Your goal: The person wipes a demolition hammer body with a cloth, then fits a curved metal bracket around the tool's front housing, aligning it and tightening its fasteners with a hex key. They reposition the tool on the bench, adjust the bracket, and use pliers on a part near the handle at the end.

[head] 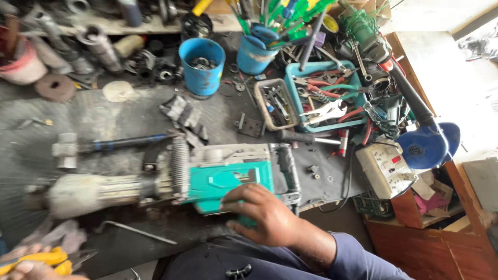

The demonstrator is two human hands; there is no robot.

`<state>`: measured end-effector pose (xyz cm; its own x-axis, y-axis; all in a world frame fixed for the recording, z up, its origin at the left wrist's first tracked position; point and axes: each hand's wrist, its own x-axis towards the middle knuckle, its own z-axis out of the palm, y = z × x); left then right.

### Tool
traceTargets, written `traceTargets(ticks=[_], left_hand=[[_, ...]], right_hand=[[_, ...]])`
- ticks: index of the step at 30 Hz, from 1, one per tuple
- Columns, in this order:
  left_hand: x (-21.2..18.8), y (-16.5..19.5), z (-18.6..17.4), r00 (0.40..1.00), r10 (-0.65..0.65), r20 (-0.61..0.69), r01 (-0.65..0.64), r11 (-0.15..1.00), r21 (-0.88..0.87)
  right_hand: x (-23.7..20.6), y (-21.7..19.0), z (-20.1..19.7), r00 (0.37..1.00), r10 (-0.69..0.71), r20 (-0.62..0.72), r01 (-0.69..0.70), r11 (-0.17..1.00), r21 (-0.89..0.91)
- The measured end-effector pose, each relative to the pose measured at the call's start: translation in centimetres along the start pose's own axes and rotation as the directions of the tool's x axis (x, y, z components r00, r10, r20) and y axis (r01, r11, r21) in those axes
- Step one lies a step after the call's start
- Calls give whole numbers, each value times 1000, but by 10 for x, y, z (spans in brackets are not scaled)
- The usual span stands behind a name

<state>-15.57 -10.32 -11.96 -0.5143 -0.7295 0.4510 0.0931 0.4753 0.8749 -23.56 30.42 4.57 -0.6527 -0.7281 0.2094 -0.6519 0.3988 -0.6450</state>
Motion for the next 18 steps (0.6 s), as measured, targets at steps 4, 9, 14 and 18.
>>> traceTargets(ticks=[4, 9, 14, 18], left_hand=[[-21, 3, 3, 988, -129, 83, 108, 970, 217], [-47, 13, 17, 891, -376, 253, 198, 825, 529], [-57, 23, 18, 724, -589, 360, 152, 645, 749], [-55, 15, 32, 615, -681, 398, 84, 558, 825]], right_hand=[[-30, 23, 1, 995, -104, 6, 102, 986, 135], [-47, 46, 12, 981, -195, 19, 191, 972, 138], [-53, 59, 24, 964, -260, 57, 256, 964, 75], [-57, 65, 28, 951, -302, 70, 302, 953, 3]])
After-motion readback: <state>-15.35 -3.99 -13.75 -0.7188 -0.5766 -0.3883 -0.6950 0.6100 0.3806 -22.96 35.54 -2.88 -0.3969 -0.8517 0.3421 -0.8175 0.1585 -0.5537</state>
